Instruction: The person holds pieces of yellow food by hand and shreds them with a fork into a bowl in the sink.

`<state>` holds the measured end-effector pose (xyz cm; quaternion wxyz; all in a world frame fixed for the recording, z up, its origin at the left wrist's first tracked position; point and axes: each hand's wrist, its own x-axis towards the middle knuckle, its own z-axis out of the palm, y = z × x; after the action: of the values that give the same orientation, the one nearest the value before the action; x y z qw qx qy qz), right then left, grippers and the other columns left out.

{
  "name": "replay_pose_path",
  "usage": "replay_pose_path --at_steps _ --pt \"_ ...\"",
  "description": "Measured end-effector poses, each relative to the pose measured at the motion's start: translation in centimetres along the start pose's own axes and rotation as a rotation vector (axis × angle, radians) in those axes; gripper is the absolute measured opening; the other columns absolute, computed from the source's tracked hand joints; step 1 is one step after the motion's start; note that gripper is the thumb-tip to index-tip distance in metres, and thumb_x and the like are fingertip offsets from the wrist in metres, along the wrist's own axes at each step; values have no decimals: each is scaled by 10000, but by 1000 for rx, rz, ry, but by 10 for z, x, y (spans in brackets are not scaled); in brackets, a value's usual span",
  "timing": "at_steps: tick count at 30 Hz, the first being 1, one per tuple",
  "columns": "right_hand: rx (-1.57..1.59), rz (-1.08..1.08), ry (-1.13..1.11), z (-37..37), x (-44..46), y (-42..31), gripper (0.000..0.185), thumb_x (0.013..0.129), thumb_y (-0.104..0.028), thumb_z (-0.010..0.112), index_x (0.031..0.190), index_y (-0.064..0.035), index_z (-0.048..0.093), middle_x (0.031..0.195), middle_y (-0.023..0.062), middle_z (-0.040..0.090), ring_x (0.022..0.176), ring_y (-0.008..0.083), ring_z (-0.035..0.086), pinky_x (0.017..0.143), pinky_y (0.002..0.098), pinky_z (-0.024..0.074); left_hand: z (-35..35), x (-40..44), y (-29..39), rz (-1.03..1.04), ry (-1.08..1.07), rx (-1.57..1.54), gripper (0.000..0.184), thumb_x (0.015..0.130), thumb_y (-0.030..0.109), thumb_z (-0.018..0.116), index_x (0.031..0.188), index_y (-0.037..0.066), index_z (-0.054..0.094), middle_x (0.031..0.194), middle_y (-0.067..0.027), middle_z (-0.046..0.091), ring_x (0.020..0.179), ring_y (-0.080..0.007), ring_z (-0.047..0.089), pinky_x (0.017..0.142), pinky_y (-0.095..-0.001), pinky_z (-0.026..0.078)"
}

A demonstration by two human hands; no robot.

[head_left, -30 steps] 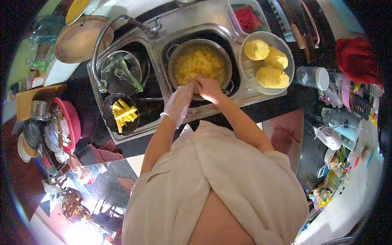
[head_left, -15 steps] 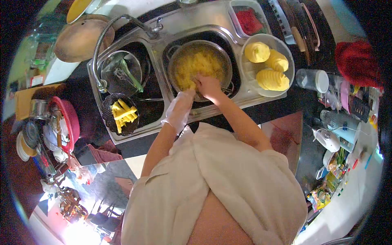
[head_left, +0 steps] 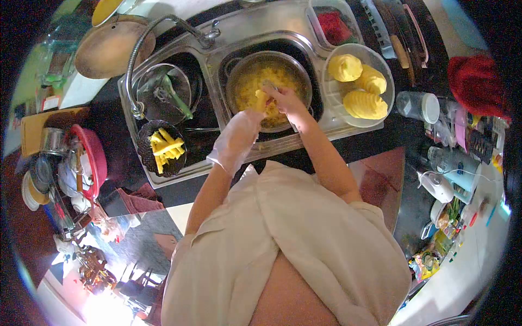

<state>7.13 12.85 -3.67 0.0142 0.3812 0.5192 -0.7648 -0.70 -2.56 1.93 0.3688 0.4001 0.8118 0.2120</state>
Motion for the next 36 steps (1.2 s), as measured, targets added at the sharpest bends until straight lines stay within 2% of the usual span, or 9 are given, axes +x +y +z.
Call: replay_pose_path --at_steps 3,6,9,12,14,17,27,34,36 --pt "66 -15 -57 -5 -1 2 316 854 -407 626 894 -98 673 687 -15 603 521 62 517 454 201 383 -2 8 5 -466 -177 -1257 203 862 200 530 992 44 524 766 -64 571 609 -183 566 516 -289 464" --pt "75 25 -89 -6 -3 -1 349 878 -409 592 906 -68 666 712 3 610 569 84 535 495 232 415 8 13 13 -469 -82 -1459 172 863 223 524 915 59 519 642 -46 532 459 -164 506 399 -274 433" --pt "-125 -279 -107 0 -8 -3 374 909 -398 546 942 -38 642 727 4 610 637 111 558 563 280 448 8 20 -4 -537 -137 -1559 140 866 233 526 897 97 521 599 -37 505 426 -136 485 371 -235 422" --pt "-207 -453 -35 3 -15 -2 334 924 -346 515 947 -29 617 752 73 633 710 208 607 655 337 476 12 26 -6 -523 -180 -1564 166 865 274 522 874 109 507 570 -27 483 383 -125 454 331 -229 390" --pt "-732 -573 200 3 -15 -1 252 902 -272 501 934 -46 610 813 145 645 756 316 631 677 396 491 15 25 -6 -515 -121 -1526 186 864 299 517 861 113 501 563 -21 472 376 -119 434 324 -232 369" --pt "-1093 -446 56 12 -32 -14 217 867 -223 482 916 -53 608 833 193 633 778 376 621 677 450 489 24 30 -12 -573 -33 -1360 211 858 328 516 839 120 495 553 -10 456 358 -112 385 308 -244 311" --pt "-1159 -626 170 27 -12 35 197 827 -232 493 867 -84 617 724 165 637 724 350 640 596 480 493 50 46 -47 -735 -9 -1148 277 840 330 535 667 115 505 505 -6 420 377 -140 368 341 -306 271" --pt "-1224 -357 115 6 -8 7 251 874 -253 473 969 -97 646 800 185 649 757 376 631 645 492 488 3 31 -19 -852 -174 -1266 288 867 380 495 724 137 556 488 1 426 373 -159 398 335 -340 323" --pt "-912 -466 219 6 -12 9 322 913 -305 450 1073 -83 618 865 226 634 807 411 613 693 481 484 26 27 -34 -555 69 -552 316 852 385 516 735 104 600 502 -12 483 386 -162 439 389 -321 366"
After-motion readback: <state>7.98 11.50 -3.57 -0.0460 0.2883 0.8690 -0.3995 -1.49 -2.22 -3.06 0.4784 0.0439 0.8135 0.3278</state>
